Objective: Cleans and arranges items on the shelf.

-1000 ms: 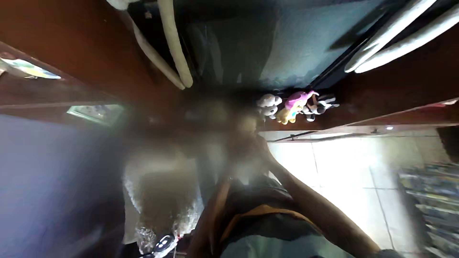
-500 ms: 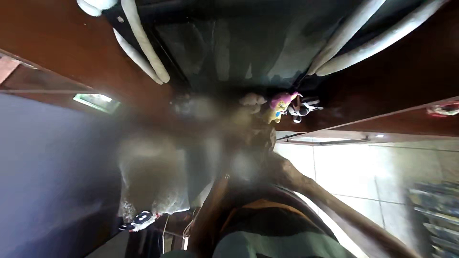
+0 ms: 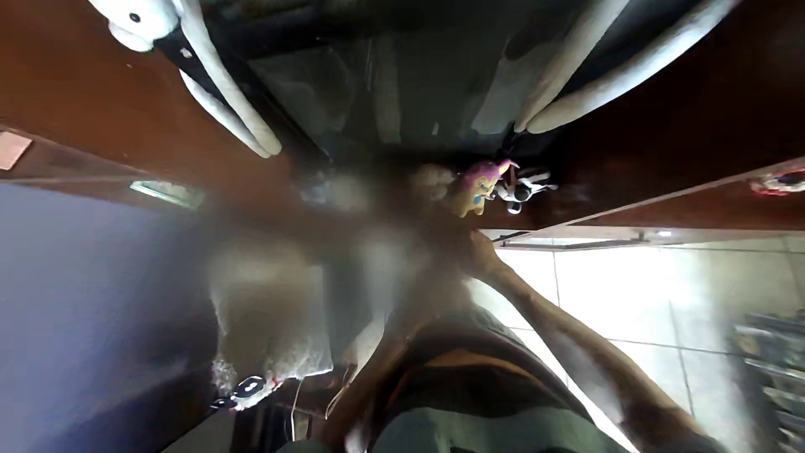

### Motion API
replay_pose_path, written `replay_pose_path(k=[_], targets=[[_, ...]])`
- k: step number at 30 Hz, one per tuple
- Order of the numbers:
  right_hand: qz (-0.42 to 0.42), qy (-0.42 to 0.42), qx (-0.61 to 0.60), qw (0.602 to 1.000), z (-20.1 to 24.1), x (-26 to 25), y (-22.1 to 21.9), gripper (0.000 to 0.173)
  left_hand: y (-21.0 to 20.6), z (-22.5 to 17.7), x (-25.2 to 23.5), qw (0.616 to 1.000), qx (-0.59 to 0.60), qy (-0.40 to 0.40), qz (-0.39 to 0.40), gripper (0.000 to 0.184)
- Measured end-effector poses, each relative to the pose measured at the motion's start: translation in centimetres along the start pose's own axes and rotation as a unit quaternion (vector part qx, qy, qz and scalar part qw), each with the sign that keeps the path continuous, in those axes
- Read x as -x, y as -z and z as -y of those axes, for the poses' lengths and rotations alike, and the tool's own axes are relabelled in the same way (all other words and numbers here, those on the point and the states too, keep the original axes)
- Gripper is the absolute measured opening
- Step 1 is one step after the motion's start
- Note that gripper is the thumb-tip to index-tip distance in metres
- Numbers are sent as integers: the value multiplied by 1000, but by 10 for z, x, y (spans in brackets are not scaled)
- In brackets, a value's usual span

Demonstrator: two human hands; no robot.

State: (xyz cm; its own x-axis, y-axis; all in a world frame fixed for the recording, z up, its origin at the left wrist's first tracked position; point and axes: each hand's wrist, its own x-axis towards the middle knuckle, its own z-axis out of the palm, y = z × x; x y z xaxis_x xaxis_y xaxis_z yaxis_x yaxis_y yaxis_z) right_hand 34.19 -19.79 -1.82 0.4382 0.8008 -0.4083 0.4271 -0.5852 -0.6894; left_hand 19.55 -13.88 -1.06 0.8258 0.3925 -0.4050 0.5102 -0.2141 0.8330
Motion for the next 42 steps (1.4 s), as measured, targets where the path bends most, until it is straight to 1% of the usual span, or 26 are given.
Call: replay_pose_path(k=[1, 3, 4, 6, 7, 8, 9, 11, 13, 15, 17, 19, 21, 22, 23, 24, 25, 26, 27, 29, 30, 32, 34, 37, 41, 42], targets=[[29, -20, -45, 998, -3, -3, 1, 44, 4, 0, 6, 1000, 8, -1, 18, 53], [41, -20, -177, 983, -9, -5, 4, 39, 12, 5, 15, 999, 28, -27, 25, 51], [22, -24, -268, 963, -12, -5, 6, 33, 16, 9, 17, 998, 43, -47, 17, 48], [-54, -40, -442, 894, -23, -7, 4, 30, 27, 18, 17, 991, 100, -85, -11, 44], [-86, -41, -500, 861, -25, -7, -1, 31, 31, 20, 16, 986, 135, -89, -33, 43], [-113, -56, -519, 845, -20, -3, -8, 31, 33, 23, 12, 981, 159, -94, -62, 45], [-131, -73, -517, 843, -8, 4, -19, 31, 31, 26, 7, 975, 168, -108, -97, 46], [-120, -70, -532, 835, 17, 17, -49, 33, 26, 37, -7, 970, 139, -117, -163, 49], [-111, -62, -538, 833, 33, 16, -72, 38, 32, 53, -23, 967, 87, -92, -222, 51], [-64, -87, -529, 842, 35, 19, -74, 37, 49, 69, -39, 955, 63, -58, -283, 49], [-32, -128, -498, 857, 39, 31, -66, 35, 73, 91, -60, 936, 47, -47, -344, 47], [-46, -133, -498, 856, 29, 36, -62, 36, 94, 104, -83, 926, 35, -71, -369, 44], [-110, -123, -505, 847, 6, 30, -66, 37, 97, 125, -111, 904, 8, -147, -402, 39], [-144, -119, -510, 840, -1, 27, -65, 37, 102, 111, -112, 917, 9, -135, -376, 37], [-167, -116, -513, 834, -4, 25, -63, 37, 110, 78, -105, 942, 24, -79, -326, 38], [-179, -115, -513, 831, -6, 25, -61, 36, 122, 44, -101, 967, 33, 1, -252, 43], [-178, -112, -513, 832, -7, 26, -60, 37, 129, 32, -107, 978, 27, 37, -206, 46], [-173, -110, -513, 834, -7, 28, -61, 37, 128, 45, -121, 980, 13, 14, -200, 46], [-166, -114, -513, 835, -6, 30, -63, 37, 118, 82, -142, 966, -9, -61, -250, 43], [-161, -130, -517, 831, -4, 34, -70, 37, 110, 129, -172, 957, -20, -89, -275, 45], [-160, -135, -514, 832, -3, 37, -72, 37, 108, 141, -181, 953, -27, -90, -287, 44], [-157, -148, -509, 833, -5, 39, -79, 37, 113, 128, -177, 962, -21, -62, -264, 44], [-149, -164, -517, 827, -10, 42, -82, 36, 118, 106, -165, 970, -7, -30, -240, 49], [-152, -169, -512, 829, -13, 41, -81, 37, 114, 117, -168, 966, -14, -68, -250, 52], [-149, -171, -505, 833, -14, 37, -82, 36, 111, 110, -157, 950, -12, -133, -282, 53], [-151, -176, -503, 833, -13, 36, -82, 35, 110, 108, -152, 952, -6, -125, -278, 53]])
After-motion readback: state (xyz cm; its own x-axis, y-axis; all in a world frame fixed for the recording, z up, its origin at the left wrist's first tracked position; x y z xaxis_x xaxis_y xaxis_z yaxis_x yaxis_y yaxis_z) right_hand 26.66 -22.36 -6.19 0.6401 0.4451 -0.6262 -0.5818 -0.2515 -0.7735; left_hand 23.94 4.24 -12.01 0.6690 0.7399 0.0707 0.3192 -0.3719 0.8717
